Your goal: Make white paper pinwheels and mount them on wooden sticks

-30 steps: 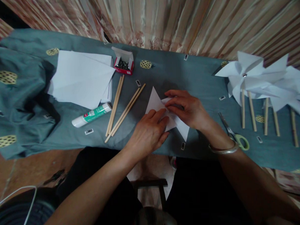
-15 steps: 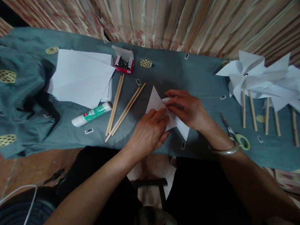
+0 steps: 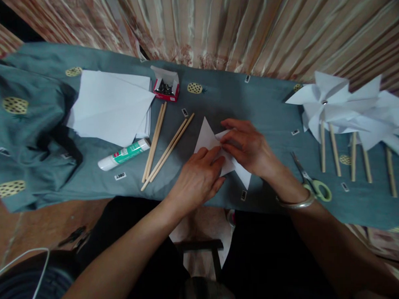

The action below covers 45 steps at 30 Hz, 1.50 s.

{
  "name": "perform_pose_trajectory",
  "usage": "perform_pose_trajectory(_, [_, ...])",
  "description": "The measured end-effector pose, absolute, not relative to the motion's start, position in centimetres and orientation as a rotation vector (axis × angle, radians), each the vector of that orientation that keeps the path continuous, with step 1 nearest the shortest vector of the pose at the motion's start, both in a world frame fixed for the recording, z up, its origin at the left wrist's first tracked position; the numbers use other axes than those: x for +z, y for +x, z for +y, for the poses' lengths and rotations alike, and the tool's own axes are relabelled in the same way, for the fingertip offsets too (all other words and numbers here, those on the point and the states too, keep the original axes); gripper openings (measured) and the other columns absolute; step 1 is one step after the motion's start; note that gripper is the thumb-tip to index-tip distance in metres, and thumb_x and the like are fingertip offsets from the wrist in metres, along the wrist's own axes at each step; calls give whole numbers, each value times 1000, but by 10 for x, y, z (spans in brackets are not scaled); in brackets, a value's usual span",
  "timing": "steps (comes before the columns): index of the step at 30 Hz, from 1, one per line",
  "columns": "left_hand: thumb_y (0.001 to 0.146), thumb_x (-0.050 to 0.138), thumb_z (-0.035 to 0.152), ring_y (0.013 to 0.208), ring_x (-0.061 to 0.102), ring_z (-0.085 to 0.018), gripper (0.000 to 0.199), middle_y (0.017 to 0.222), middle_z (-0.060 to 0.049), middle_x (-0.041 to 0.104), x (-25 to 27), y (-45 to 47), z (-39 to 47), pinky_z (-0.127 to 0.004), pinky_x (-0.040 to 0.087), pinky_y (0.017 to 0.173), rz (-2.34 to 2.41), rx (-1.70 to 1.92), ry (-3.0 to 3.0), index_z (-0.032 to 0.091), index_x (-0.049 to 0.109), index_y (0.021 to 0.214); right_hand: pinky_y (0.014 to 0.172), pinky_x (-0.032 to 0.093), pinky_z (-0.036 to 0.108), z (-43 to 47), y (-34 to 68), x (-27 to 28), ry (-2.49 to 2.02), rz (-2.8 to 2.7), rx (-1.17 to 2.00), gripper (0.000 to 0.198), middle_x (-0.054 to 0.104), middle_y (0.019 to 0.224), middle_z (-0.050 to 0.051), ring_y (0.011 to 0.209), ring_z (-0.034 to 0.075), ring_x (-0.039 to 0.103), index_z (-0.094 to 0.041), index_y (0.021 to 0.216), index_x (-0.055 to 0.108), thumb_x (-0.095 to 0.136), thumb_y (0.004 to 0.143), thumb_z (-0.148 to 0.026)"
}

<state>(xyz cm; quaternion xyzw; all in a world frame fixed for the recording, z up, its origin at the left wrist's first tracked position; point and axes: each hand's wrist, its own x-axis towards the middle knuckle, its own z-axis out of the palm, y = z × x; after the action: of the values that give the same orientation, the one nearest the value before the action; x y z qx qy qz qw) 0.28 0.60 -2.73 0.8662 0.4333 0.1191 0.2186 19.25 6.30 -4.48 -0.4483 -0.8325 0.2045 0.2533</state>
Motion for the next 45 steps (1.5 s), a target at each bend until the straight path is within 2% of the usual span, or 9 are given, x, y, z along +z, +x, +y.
perform_pose_trajectory(3, [91,58,31,110,53,-31,28,134,-15,56,-27,3,6,-48,51,93,1199,316,2386,14,62,113,107,45,59,61,192,-45,-1219,-2270,483,13,59,137,8,128,31,52,-25,97,67,58,90,-18])
perform_pose_trajectory(7, [91,57,30,110,52,-31,29,136,-16,56,-27,2,7,-49,51,94,1194,316,2387,12,62,115,108,43,60,59,192,-44,-1240,-2261,446,19,54,142,6,133,32,47,-30,102,62,61,89,-17])
perform_pose_trajectory(12, [92,56,31,111,52,-31,32,136,-17,56,-26,2,8,-48,51,95,1187,311,2395,10,61,117,108,42,60,55,186,-40,-1270,-2326,339,12,52,145,10,134,34,47,-24,88,61,58,90,-14])
perform_pose_trajectory(17, [92,56,31,110,52,-30,36,136,-16,56,-27,3,8,-49,50,96,1182,320,2383,11,59,121,104,45,56,48,179,-39,-1270,-2446,209,17,54,144,16,132,33,49,-19,83,62,50,94,-12])
perform_pose_trajectory(25, [91,59,30,112,52,-31,34,137,-16,55,-24,1,7,-48,49,100,1194,304,2378,10,62,117,106,47,52,47,185,-46,-1328,-2293,304,14,58,136,13,126,30,52,-20,86,64,53,93,-16])
perform_pose_trajectory(33, [90,63,34,110,56,-31,34,137,-16,58,-28,1,5,-48,52,98,1187,395,2395,11,64,115,107,45,54,47,186,-49,-1380,-2233,348,9,55,139,10,128,30,51,-22,86,65,58,91,-19])
perform_pose_trajectory(36, [94,55,41,111,59,-29,36,133,-14,62,-30,-12,10,-46,52,98,1199,564,2335,14,65,116,106,43,57,45,183,-49,-1426,-2242,283,6,53,142,13,131,33,48,-21,88,65,59,90,-20])
perform_pose_trajectory(39, [99,46,33,111,61,-27,33,122,-14,67,-32,-33,17,-44,51,97,1338,748,2278,13,66,115,104,44,57,44,180,-50,-1468,-2248,250,6,51,144,16,133,35,47,-19,88,65,59,90,-19])
perform_pose_trajectory(45, [94,49,24,96,66,-25,31,107,-13,71,-37,-60,17,-39,54,89,1482,666,2191,11,68,114,101,46,56,45,178,-52,-1504,-2254,216,9,53,144,15,132,35,49,-20,84,64,58,89,-16])
